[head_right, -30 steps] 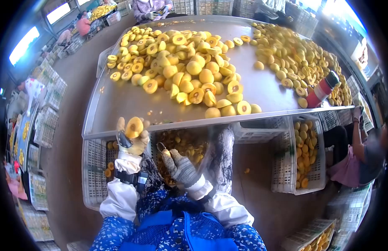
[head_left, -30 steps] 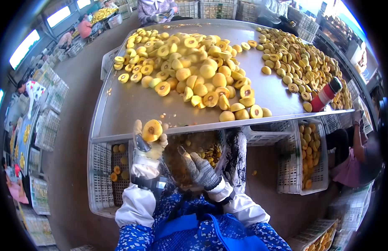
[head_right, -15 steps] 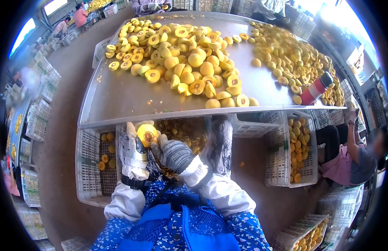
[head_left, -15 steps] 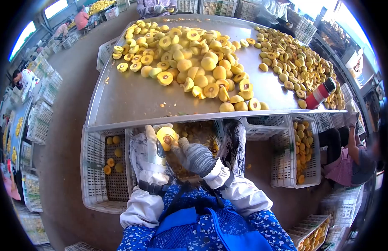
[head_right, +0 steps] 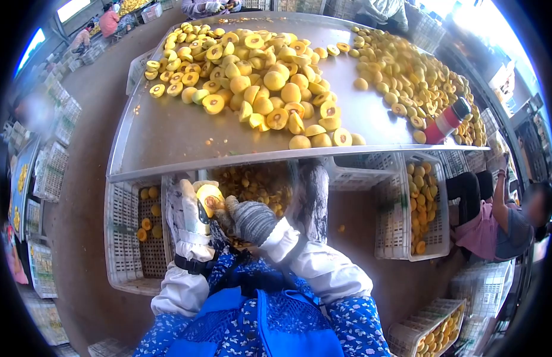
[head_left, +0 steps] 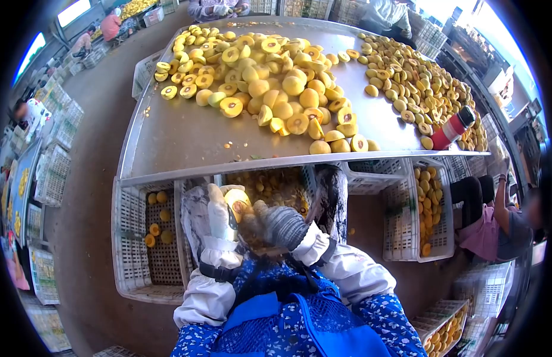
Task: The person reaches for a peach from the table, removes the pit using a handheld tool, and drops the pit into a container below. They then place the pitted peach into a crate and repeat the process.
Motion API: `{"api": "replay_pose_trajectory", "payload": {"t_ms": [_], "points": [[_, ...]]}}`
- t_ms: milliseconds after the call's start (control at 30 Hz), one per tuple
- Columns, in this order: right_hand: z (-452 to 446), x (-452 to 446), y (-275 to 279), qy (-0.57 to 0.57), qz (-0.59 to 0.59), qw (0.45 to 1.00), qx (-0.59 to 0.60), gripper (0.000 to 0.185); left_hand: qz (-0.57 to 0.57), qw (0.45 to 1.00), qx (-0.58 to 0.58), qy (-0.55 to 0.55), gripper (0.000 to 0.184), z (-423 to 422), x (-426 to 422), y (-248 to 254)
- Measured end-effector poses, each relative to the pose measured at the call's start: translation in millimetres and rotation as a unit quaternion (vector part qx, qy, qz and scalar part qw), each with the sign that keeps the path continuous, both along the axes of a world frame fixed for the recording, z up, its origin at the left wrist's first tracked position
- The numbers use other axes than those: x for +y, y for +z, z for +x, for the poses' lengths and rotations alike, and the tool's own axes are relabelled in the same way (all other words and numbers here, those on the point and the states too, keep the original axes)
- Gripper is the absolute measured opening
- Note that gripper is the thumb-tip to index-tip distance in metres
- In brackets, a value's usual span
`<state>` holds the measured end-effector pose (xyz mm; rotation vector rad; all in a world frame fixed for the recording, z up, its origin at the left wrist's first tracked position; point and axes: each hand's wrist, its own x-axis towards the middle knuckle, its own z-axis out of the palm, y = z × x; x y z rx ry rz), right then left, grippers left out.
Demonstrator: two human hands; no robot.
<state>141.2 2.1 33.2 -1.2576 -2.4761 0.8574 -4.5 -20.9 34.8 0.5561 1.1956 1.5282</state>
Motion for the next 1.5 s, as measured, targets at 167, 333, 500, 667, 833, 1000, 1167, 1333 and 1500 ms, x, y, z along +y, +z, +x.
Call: {"api": "replay_pose_trajectory", "payload": {"t_ms": [167,333,500,667,833,1000,1167,1333,1500], "points": [[19.6,4.4,-22.4,0.089,-0.316,0.862,0.387,0.042,-0.018,0.983,0.009,-0.181,0.067,-9.5,12.1,-22.6],[7.0,-10.3,-1.8,-0.045,-0.735,0.465,0.492,0.036,0.095,0.994,-0.048,0.004,0.053,15.1,7.6,-7.7],[18.2,-7.7,-9.8,0.039,-0.671,0.638,0.376,0.028,0.087,0.993,0.073,-0.04,0.026,1.4,-3.5,-7.4],[18.8,-6.3,-5.6,0.004,-0.72,0.524,0.454,0.034,0.113,0.98,-0.091,-0.14,0.021,0.4,-0.1,-4.4],[3.0,-37.9,-38.0,-0.09,-0.737,0.265,0.615,0.033,0.065,0.936,-0.346,-0.013,0.032,3.3,2.3,-10.1],[12.0,-6.6,-101.8,-0.203,-0.747,0.359,0.521,0.05,-0.016,0.655,0.733,0.182,0.02,-97.8,-20.0,-25.7],[23.9,-15.2,-105.8,-0.139,-0.695,0.525,0.472,0.049,-0.053,0.556,0.825,0.086,0.04,-111.1,58.0,52.5],[14.9,-6.9,-148.0,-0.174,-0.671,0.586,0.42,0.042,-0.055,0.47,0.878,-0.078,0.054,-67.0,238.8,46.8],[19.9,-2.4,-149.7,-0.195,-0.657,0.592,0.424,0.036,-0.103,0.444,0.88,-0.135,0.055,-46.1,286.6,-0.9]]}}
